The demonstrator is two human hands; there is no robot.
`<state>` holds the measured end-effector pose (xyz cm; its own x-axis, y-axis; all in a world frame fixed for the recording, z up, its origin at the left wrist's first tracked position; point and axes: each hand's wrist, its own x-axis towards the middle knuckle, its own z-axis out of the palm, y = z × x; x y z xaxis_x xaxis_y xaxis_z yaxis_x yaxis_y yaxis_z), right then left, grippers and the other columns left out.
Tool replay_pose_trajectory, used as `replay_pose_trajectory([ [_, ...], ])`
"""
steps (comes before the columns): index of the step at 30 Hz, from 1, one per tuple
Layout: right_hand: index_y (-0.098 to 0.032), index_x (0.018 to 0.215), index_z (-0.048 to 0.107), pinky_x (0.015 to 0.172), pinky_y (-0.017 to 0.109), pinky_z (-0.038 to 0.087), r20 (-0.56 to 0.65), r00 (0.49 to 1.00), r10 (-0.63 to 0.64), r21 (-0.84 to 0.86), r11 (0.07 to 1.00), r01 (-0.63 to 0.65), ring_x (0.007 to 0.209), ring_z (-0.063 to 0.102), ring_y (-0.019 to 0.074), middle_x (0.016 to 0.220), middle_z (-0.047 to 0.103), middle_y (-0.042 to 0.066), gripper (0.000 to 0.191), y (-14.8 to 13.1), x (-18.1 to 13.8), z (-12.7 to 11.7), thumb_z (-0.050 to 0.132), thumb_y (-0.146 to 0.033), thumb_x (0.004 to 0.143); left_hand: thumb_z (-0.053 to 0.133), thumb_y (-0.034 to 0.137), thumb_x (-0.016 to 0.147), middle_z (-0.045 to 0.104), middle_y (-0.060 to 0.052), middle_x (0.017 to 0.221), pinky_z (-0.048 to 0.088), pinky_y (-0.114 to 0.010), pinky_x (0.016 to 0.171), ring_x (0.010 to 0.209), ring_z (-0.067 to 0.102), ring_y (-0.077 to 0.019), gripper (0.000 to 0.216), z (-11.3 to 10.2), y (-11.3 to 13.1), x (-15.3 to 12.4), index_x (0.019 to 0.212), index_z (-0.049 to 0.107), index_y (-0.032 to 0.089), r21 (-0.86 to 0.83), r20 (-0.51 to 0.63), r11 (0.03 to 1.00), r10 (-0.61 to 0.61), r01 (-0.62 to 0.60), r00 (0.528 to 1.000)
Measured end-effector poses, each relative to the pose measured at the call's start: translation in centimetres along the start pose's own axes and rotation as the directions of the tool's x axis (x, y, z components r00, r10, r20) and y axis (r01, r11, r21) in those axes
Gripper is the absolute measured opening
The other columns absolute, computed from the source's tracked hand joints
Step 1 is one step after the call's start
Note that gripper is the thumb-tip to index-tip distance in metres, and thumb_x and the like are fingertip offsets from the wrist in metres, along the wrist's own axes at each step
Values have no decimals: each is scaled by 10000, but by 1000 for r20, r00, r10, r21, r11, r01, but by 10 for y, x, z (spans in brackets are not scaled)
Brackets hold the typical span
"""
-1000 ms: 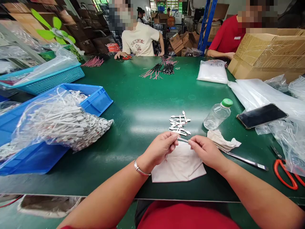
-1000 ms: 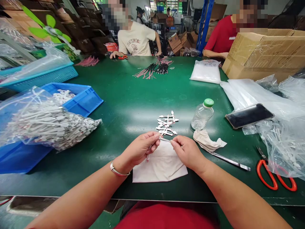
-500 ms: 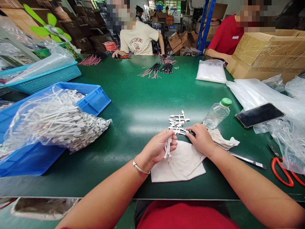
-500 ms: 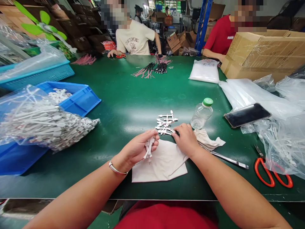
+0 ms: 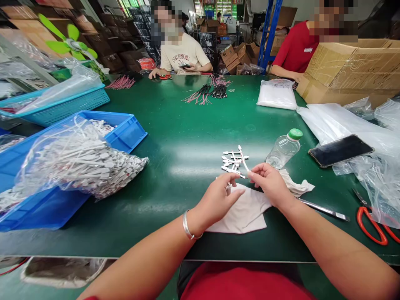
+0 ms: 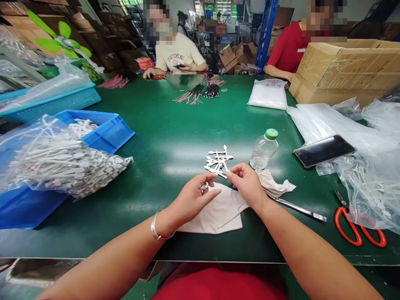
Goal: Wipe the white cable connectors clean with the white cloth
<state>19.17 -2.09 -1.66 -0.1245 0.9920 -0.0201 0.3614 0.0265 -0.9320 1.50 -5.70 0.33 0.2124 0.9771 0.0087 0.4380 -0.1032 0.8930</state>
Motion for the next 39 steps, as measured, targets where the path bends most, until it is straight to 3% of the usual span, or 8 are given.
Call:
replay_pose_trajectory([
  [5, -192, 997, 497, 681, 291, 459, 262, 958, 121, 438, 869, -229, 650, 599, 131, 698, 650, -22, 428, -19, -24, 6, 709, -419, 702, 603, 290, 836, 613, -69, 907, 421, -254, 629, 733, 531, -152, 255, 5, -2, -3, 1055, 592, 159, 210, -4, 932, 303, -296, 953],
  [11, -185, 962, 556, 695, 299, 441, 312, 942, 120, 395, 886, -243, 711, 596, 146, 760, 685, 18, 417, -20, -26, -2, 706, -484, 714, 516, 233, 891, 668, -74, 865, 418, -271, 702, 774, 581, -162, 159, -4, 5, -2, 944, 652, 167, 197, 31, 928, 317, -317, 948],
  [16, -201, 998, 588, 655, 308, 472, 46, 987, -152, 87, 985, 148, 816, 585, 188, 889, 626, 51, 356, -10, -28, -2, 708, -414, 740, 566, 288, 855, 636, -41, 739, 390, -238, 623, 657, 530, -124, 178, -7, 12, -2, 803, 676, 159, -76, -84, 991, 104, -111, 991],
  [20, -234, 1087, 603, 725, 337, 492, -24, 827, -561, -238, 807, 541, 914, 584, 204, 1009, 626, 77, 250, -7, -29, -5, 637, -251, 840, 621, 427, 794, 551, -2, 630, 220, -200, 415, 445, 337, -46, 302, -10, 11, 3, 737, 650, 132, -520, 63, 820, -242, 239, 968],
  [24, -222, 1032, 629, 730, 340, 501, 1, 747, -664, -319, 708, 630, 796, 624, 186, 861, 688, 45, 164, -8, -28, -9, 557, -176, 893, 716, 422, 695, 566, -9, 683, 138, -189, 374, 422, 321, -22, 319, -13, 10, 6, 749, 659, 113, -683, 153, 650, -320, 334, 935],
  [32, -210, 968, 659, 744, 319, 500, -33, 797, -603, -273, 773, 573, 806, 637, 181, 864, 707, 50, 118, -9, -28, -12, 578, -201, 882, 793, 331, 656, 612, -18, 776, 192, -152, 405, 520, 425, -30, 433, -14, 9, 5, 1038, 671, 166, -725, 153, 606, -322, 328, 934],
  [37, -191, 823, 679, 647, 280, 476, 84, 949, -303, -115, 943, 311, 686, 617, 163, 729, 684, 28, 195, -12, -28, -11, 538, -306, 894, 785, 406, 648, 534, 22, 657, 183, -149, 392, 462, 369, -18, 345, -12, 8, 6, 786, 631, 131, -725, 141, 617, -305, 308, 942],
  [39, -184, 743, 659, 595, 262, 457, 167, 969, -182, -67, 978, 196, 635, 599, 153, 672, 662, 15, 249, -14, -29, -9, 526, -334, 891, 786, 416, 636, 508, 34, 624, 185, -144, 388, 451, 353, -16, 360, -10, 8, 7, 719, 587, 128, -724, 125, 617, -323, 309, 938],
])
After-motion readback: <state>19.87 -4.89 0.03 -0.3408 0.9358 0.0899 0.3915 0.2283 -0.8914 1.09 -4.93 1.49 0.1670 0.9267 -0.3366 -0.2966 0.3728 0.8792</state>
